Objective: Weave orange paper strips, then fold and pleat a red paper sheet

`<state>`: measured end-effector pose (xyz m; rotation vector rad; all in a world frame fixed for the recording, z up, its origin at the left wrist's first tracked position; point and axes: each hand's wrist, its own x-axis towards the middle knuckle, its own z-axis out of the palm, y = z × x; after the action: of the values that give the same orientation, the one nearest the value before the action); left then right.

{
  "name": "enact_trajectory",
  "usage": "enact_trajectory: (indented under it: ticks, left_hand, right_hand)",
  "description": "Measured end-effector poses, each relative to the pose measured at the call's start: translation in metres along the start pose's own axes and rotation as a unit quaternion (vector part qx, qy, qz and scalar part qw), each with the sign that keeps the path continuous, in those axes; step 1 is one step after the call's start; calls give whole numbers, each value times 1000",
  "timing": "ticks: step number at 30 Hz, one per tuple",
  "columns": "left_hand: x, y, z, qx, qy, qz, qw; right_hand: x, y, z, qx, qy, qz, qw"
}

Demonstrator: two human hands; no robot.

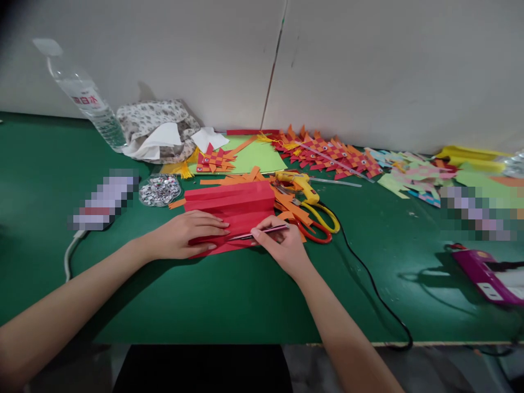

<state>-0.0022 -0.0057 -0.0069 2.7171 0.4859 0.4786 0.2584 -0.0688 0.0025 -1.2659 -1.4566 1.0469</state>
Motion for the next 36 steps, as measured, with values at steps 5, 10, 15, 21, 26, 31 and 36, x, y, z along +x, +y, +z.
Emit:
enact_trajectory:
  ticks: [5, 10, 15, 21, 26, 31, 36]
  left_hand:
    - [0, -1, 0, 1, 1, -1, 1000]
    - [0, 0, 0, -4, 3, 3, 1000]
    - [0, 0, 0, 4, 0, -1, 1000]
    - [0, -1, 0, 10, -3, 0, 1000]
    - [1, 0, 0, 11, -5, -5, 1000]
    - [1, 1, 0, 8, -4, -7, 1000]
    - [1, 1, 0, 6, -4, -9, 1000]
  right_hand:
    - [1, -1, 0, -28, -16, -4, 999]
    - [1, 2, -6, -6, 32, -6, 999]
    - [1, 1, -4, -12, 21, -18, 1000]
    - [1, -2, 0, -15, -29, -4, 999]
    - [0, -1, -1, -19, -29, -16, 999]
    - [-1, 0, 0, -50, -50, -23, 997]
    - [0, -1, -3, -71, -26, -26, 997]
